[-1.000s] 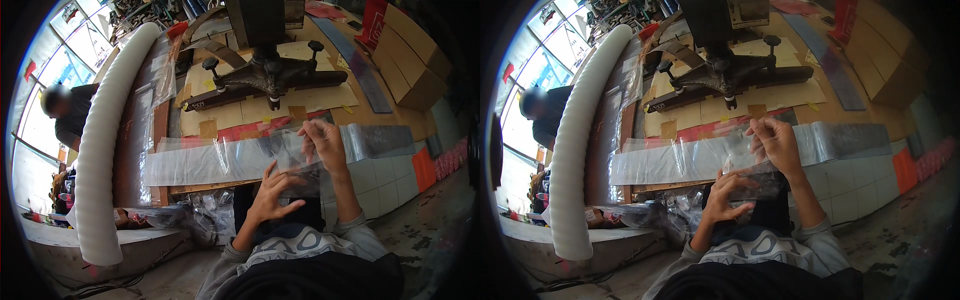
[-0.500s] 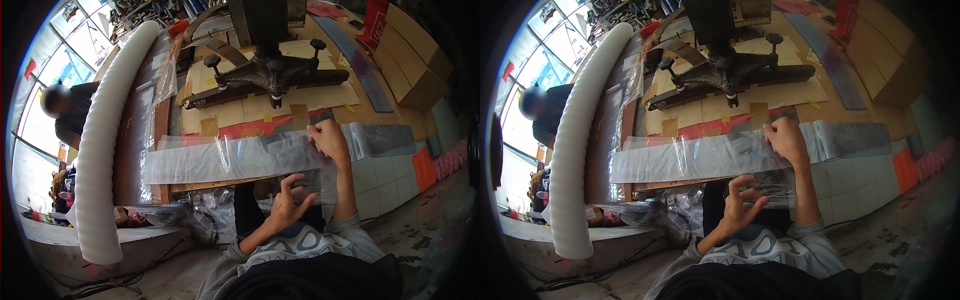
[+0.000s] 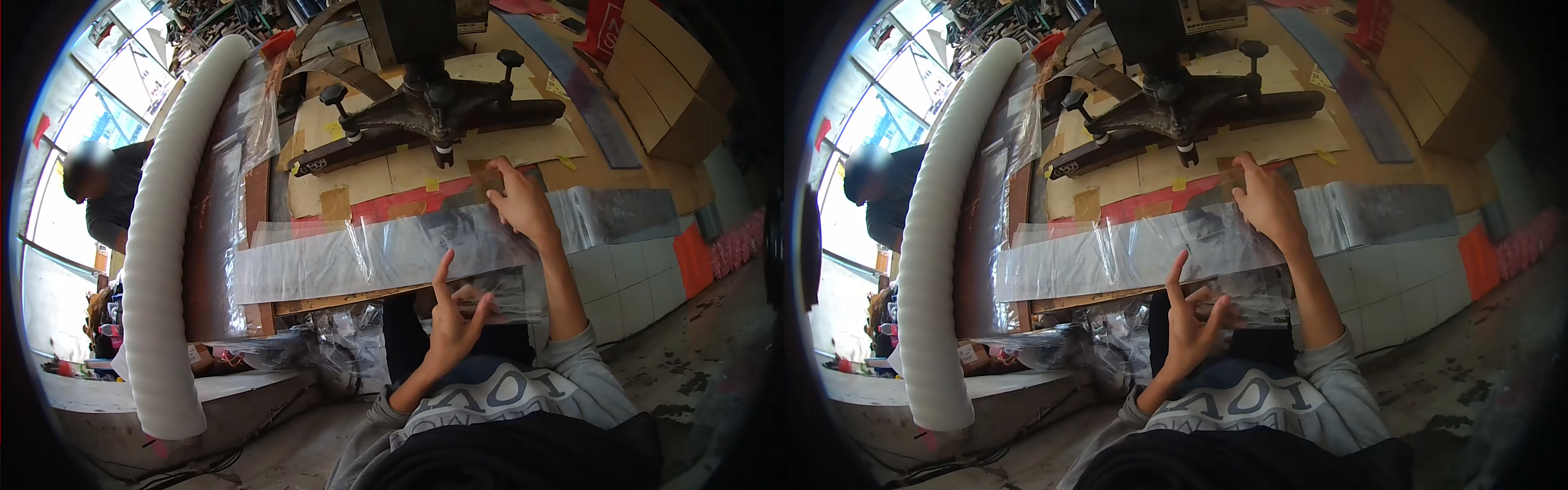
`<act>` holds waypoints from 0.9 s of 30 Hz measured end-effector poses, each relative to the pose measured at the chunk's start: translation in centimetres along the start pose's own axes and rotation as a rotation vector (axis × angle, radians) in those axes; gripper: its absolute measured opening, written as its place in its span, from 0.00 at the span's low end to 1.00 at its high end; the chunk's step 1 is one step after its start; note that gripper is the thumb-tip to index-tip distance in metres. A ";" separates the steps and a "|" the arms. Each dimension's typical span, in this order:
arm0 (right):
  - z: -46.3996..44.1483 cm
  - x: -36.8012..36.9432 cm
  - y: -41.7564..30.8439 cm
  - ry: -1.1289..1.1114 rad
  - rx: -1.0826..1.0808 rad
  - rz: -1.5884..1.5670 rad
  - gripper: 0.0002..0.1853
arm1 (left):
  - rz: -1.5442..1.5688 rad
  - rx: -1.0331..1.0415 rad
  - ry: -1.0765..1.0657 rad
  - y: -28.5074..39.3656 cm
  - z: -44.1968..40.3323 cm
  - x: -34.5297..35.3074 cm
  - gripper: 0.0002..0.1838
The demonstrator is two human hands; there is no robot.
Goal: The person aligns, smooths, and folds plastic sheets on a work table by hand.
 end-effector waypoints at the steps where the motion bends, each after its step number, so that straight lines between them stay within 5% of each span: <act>1: 0.3 -0.6 -1.0 0.006 -0.013 -0.039 0.13 | 0.007 -0.006 -0.003 0.0 0.2 -0.1 0.42; 5: -0.5 0.4 -0.1 0.100 -0.190 0.065 0.13 | -0.020 -0.001 -0.032 -0.6 0.1 0.2 0.42; 13: -3.7 1.9 0.0 0.063 -0.123 0.223 0.08 | -0.252 0.233 0.127 1.1 0.1 -0.8 0.40; 19: -4.3 2.7 0.2 0.184 -0.183 0.272 0.07 | -0.334 0.159 0.118 1.2 0.0 -2.0 0.23; 27: -5.0 3.3 0.8 0.211 -0.172 0.225 0.08 | -0.289 0.239 0.198 1.8 -0.4 -2.5 0.17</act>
Point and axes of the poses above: each hand's wrist, its own z-axis away from the middle knuckle, its own x-axis out of the palm, y = z × x, the point moved 5 cm from there along -z, towards the middle knuckle, and after that the axes turned 1 degree about x, right-handed, at the moved point
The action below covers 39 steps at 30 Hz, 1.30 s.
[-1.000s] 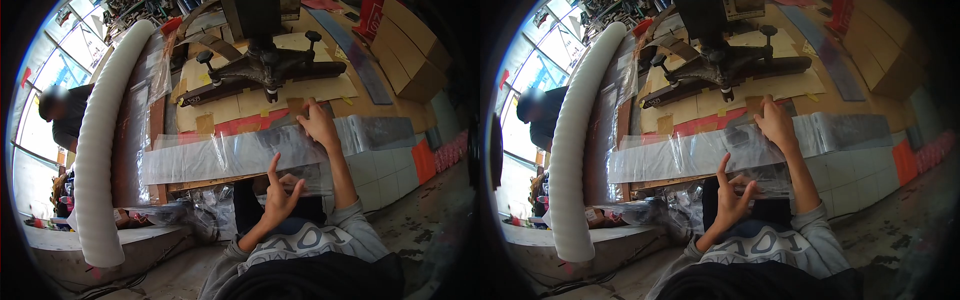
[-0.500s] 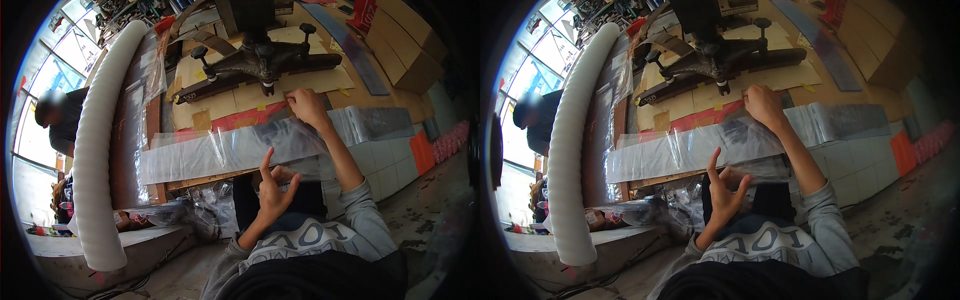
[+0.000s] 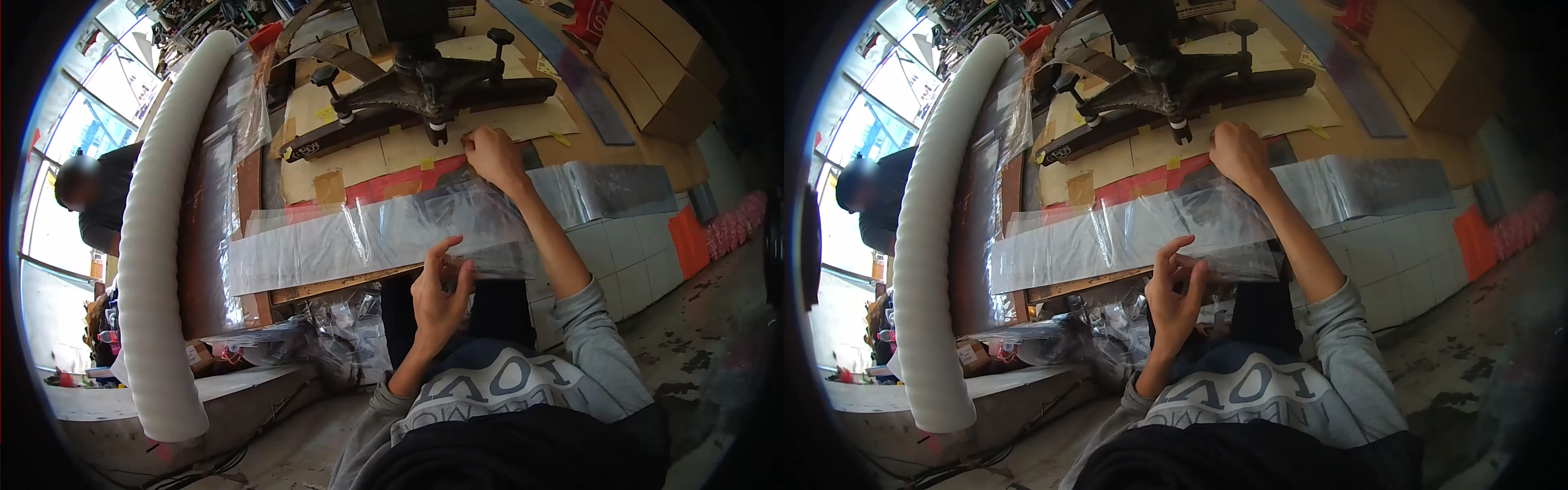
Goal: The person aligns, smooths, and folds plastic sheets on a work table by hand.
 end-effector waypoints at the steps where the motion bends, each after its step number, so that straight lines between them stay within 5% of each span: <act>1: 0.1 -0.1 0.0 -0.004 0.005 -0.002 0.08 | -0.006 0.013 0.005 0.0 0.0 0.0 0.17; 23: -2.3 1.9 2.0 -0.182 0.153 -0.266 0.11 | -0.050 -0.052 0.067 -1.0 -1.6 -0.1 0.12; 39: -2.2 2.3 1.9 -0.079 0.224 -0.229 0.10 | 0.046 -0.064 0.118 -3.1 -1.8 -0.5 0.11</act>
Point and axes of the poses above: each hand's wrist, its own z-axis away from the middle knuckle, its own x-axis out of the palm, y = z × x, the point moved 5 cm from there along -z, towards the middle knuckle, and after that the axes turned 1 degree about x, right-handed, at the moved point
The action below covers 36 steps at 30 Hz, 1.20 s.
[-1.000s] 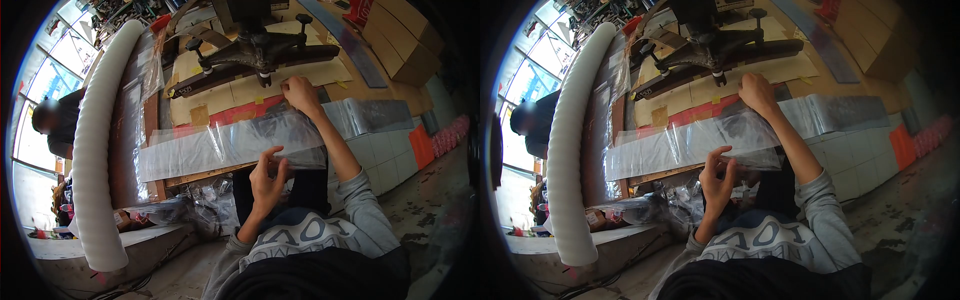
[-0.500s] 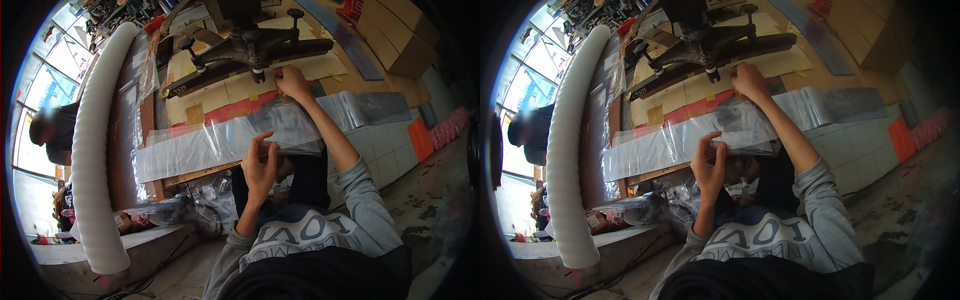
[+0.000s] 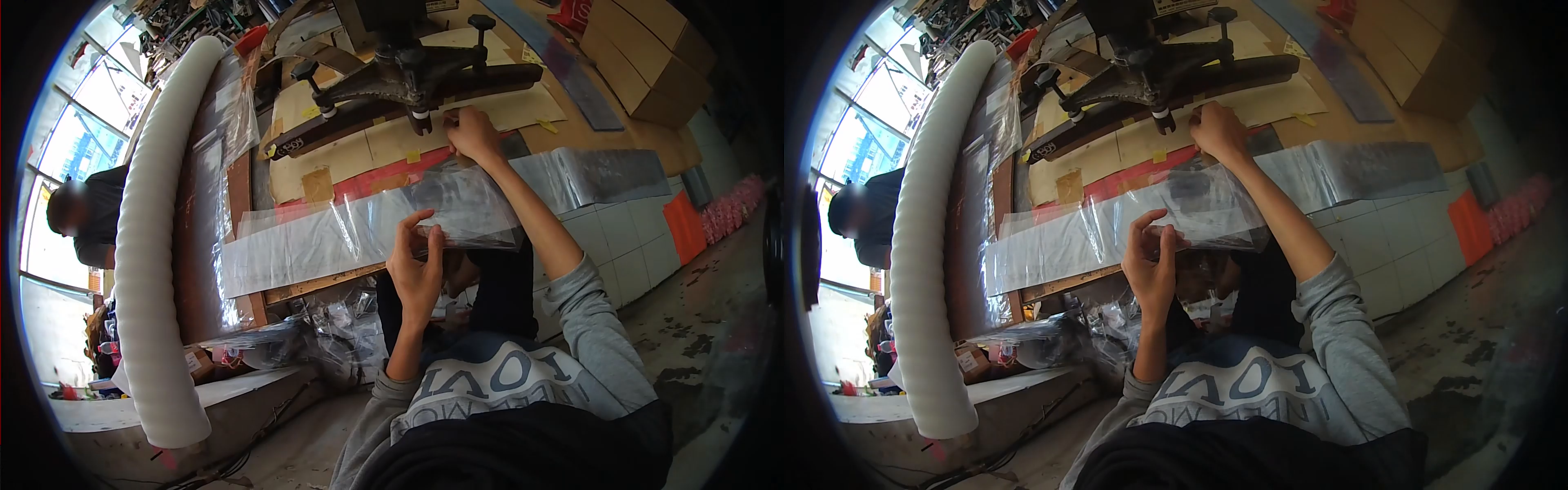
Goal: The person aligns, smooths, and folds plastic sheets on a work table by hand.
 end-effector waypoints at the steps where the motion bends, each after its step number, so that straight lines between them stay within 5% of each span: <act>1: 0.2 -0.1 -0.2 -0.005 -0.007 0.001 0.10 | -0.009 0.003 0.001 0.1 0.0 0.0 0.11; 36: 1.0 -0.3 -1.0 -0.019 -0.063 0.045 0.11 | -0.045 0.022 0.047 1.6 0.2 -0.2 0.09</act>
Point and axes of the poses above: each hand's wrist, its own z-axis away from the middle knuckle, its own x-axis out of the palm, y = z × x, the point moved 5 cm from there along -z, towards the middle knuckle, and after that the axes turned 1 degree about x, right-handed, at the moved point
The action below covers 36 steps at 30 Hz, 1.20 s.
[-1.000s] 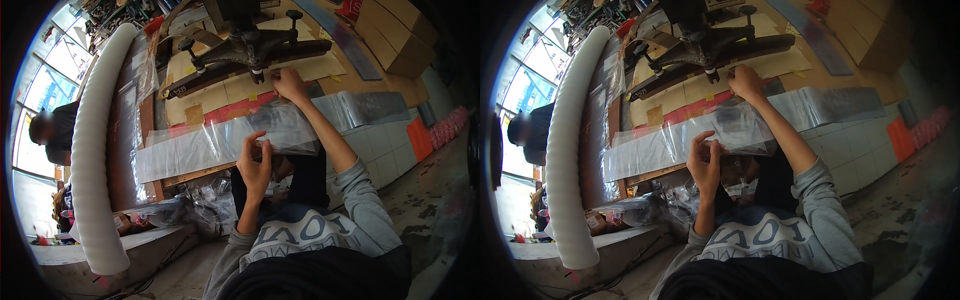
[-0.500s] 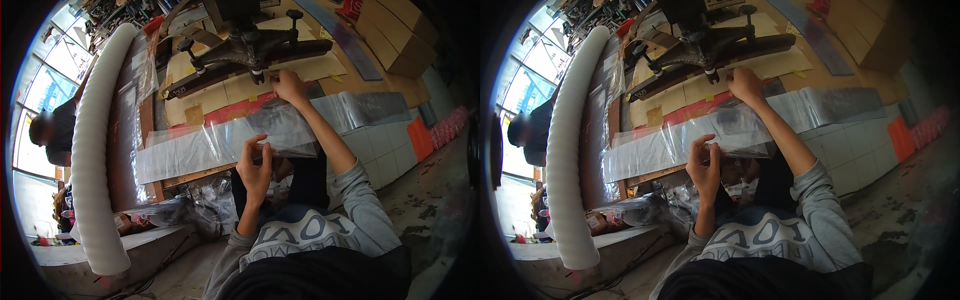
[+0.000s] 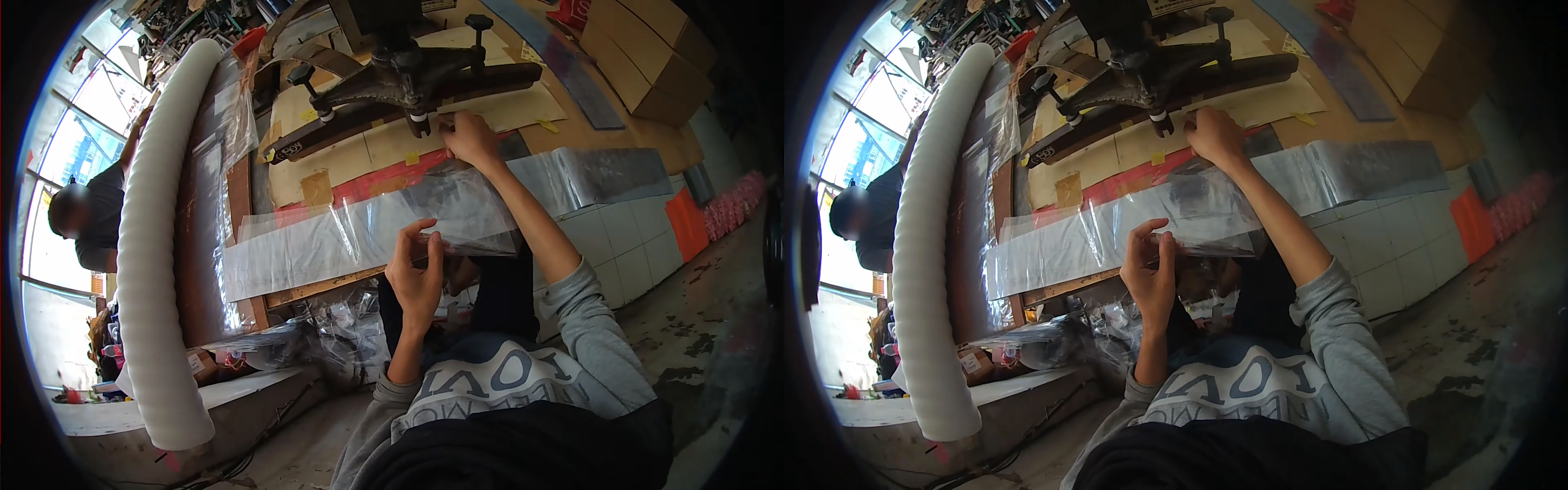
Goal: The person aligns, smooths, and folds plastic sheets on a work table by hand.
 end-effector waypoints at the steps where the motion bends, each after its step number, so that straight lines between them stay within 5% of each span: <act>1: -0.2 0.2 0.2 0.003 -0.002 0.003 0.11 | -0.003 0.003 0.001 0.0 -0.1 0.0 0.09; 17: -0.7 0.3 0.6 0.056 -0.028 0.003 0.10 | 0.018 0.001 -0.008 0.4 -0.4 0.2 0.08; 23: -0.2 -0.7 0.5 -0.144 0.006 -0.204 0.12 | 0.003 0.002 -0.027 0.0 -0.5 0.3 0.08; 26: 2.2 -3.5 -0.2 0.159 -0.295 0.034 0.15 | -0.017 0.041 -0.084 0.5 -1.1 0.1 0.08; 28: 5.2 -6.6 -2.0 0.122 -0.210 -0.042 0.15 | -0.075 0.128 -0.136 0.9 -1.8 -0.2 0.09; 32: 14.2 -12.3 -9.6 0.012 -0.644 -0.736 0.11 | -0.141 0.194 -0.238 0.5 -3.6 -0.4 0.10; 34: 18.3 -12.4 -11.9 -0.307 -0.813 -1.319 0.09 | -0.203 0.124 -0.280 -0.7 -3.9 -0.4 0.10; 36: 20.5 -13.0 -13.6 -0.327 -0.904 -1.432 0.08 | -0.175 0.086 -0.296 -1.0 -3.9 -0.4 0.10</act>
Point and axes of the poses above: each hand's wrist, its own z-axis away from the middle knuckle, its own x-axis out of the palm, y = z × x, the point moved 5 cm from there along -z, towards the middle knuckle, and after that the axes turned 1 degree about x, right-handed, at the moved point
